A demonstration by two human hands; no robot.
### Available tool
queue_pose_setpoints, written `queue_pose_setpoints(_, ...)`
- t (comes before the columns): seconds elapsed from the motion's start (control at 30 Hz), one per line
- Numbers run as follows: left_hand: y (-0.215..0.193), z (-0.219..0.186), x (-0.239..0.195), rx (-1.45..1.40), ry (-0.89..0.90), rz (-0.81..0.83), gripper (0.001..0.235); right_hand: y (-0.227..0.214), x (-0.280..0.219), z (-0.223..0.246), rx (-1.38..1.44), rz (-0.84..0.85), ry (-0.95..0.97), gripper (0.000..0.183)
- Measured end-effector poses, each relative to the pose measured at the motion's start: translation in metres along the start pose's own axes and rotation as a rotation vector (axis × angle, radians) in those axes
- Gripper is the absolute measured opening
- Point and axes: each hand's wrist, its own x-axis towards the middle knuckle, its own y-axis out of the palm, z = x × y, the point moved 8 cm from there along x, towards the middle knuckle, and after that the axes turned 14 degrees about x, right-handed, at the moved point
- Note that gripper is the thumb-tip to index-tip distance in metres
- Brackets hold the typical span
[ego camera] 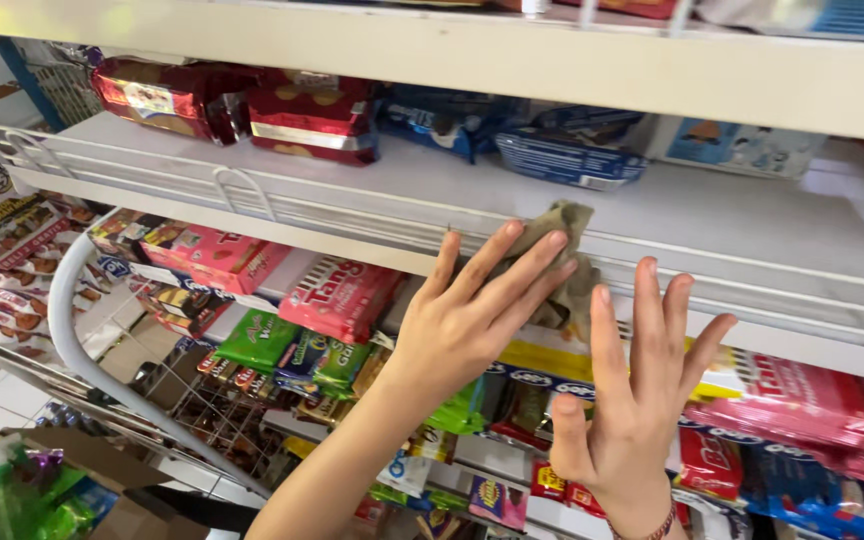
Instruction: The person cleans a metal shelf in a grocery store using a spray bottle and a cloth. They then pick up various packaged snack items, wipe them with the cloth, and scan their barcodes using a handheld scanner before placing them back on the shelf.
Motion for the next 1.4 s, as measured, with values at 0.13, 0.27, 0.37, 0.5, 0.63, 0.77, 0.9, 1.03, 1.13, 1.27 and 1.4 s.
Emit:
queue_pose_setpoints(0.13, 0.009, 0.035, -0.023, 0.012, 0.010, 0.038, 0.051, 0.030, 0.012, 0.014, -0.017, -0.008, 0.000, 0.065)
queue_pose_setpoints(0.27, 0.020, 0.077, -0.051, -0.045, -0.026, 0.081, 0.052, 0.060, 0.021, 0.027, -0.060, -0.015, 0.028, 0.066)
queue_pose_setpoints(0.37, 0.029, 0.115, -0.075, -0.109, -0.162, 0.091, 0.051, 0.082, 0.028, 0.038, -0.092, -0.038, 0.047, 0.067)
queue_pose_setpoints(0.5, 0.037, 0.152, -0.103, -0.133, -0.349, 0.056, 0.054, 0.106, 0.034, 0.053, -0.127, -0.061, 0.074, 0.067)
queue_pose_setpoints(0.63, 0.035, 0.148, -0.100, -0.316, -0.263, -0.006, 0.052, 0.131, 0.034, 0.065, -0.156, -0.069, 0.081, 0.068)
queue_pose_setpoints(0.77, 0.020, 0.111, -0.070, -0.211, -0.005, -0.027, 0.050, 0.149, 0.031, 0.070, -0.100, -0.104, 0.086, 0.074)
queue_pose_setpoints(0.9, 0.022, 0.115, -0.055, -0.109, 0.030, -0.016, 0.052, 0.160, 0.031, 0.065, -0.097, -0.091, 0.106, 0.077)
queue_pose_setpoints(1.03, 0.023, 0.130, -0.069, -0.118, 0.038, -0.005, 0.047, 0.172, 0.031, 0.064, -0.123, -0.033, 0.071, 0.078)
queue_pose_setpoints(1.13, 0.022, 0.144, -0.079, -0.056, 0.009, -0.008, 0.046, 0.179, 0.035, 0.065, -0.090, -0.002, 0.053, 0.076)
queue_pose_setpoints(1.27, 0.025, 0.158, -0.094, 0.025, -0.011, 0.008, 0.045, 0.189, 0.039, 0.071, -0.057, 0.040, 0.039, 0.076)
queue_pose_setpoints(1.4, 0.033, 0.184, -0.112, 0.050, -0.053, 0.006, 0.047, 0.198, 0.043, 0.078, 0.001, 0.065, 0.009, 0.076)
